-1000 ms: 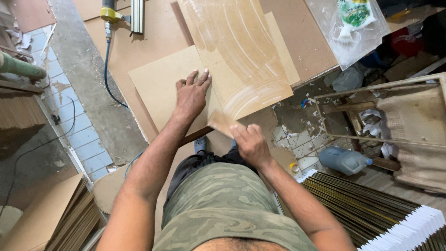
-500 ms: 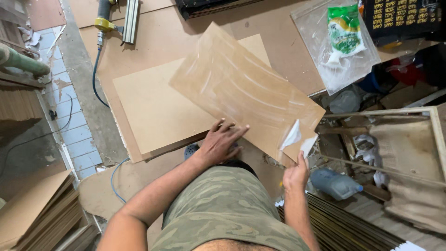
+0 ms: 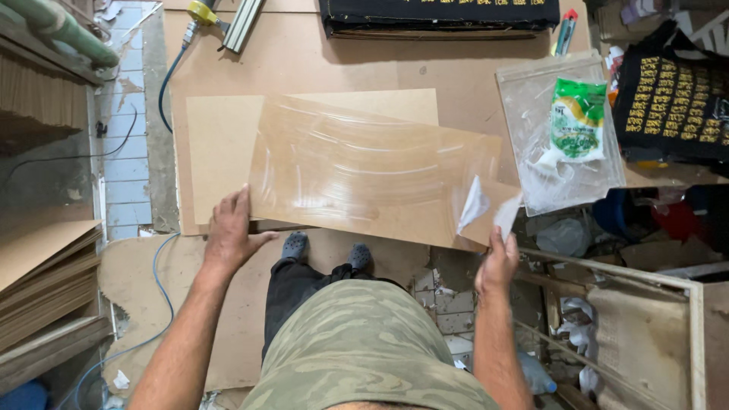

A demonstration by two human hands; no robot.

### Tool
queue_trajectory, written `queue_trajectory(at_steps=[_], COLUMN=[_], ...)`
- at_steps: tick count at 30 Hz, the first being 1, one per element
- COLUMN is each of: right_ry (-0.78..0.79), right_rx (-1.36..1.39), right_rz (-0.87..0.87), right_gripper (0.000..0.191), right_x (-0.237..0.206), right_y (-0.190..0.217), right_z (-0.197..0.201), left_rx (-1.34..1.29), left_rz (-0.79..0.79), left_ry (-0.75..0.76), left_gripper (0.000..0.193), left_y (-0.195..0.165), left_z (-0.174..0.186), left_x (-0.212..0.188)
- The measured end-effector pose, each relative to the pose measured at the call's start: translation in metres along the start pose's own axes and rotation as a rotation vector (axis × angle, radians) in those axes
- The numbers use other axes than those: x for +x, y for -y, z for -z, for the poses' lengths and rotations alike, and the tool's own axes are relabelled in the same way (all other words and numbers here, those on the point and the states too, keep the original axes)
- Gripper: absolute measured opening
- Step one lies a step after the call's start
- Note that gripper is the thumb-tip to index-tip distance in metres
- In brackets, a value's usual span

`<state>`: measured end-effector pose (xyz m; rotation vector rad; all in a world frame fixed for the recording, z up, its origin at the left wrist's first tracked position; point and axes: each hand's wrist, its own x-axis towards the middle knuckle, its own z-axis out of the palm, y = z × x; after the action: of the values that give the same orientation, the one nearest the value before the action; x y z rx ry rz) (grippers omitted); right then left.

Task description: The person spreads white glue across a wooden board using a small flat scraper, then lays a black embroidered fabric panel over the glued board and presses and smooths it flat with both hands. They stack the finished mounted panel with others, then sort through a pile of scrap fabric pieces before starting the next board.

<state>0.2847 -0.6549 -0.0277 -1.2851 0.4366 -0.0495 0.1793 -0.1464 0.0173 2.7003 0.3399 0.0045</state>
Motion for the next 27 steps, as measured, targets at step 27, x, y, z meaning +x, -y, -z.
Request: queue_trajectory(at_steps=[27], right_ry=[0.094], right_rx=[-1.128], right_rz=[0.846], right_gripper=[0.028], right_x=[-0.029], right_y=[-0.038], right_z=[-0.143], left_rx=[-0.151], left_rz=[0.219], left_ry=[-0.157], left_gripper=[0.087], left_y=[0.120], left_z=[0.017], left_x=[-0.008])
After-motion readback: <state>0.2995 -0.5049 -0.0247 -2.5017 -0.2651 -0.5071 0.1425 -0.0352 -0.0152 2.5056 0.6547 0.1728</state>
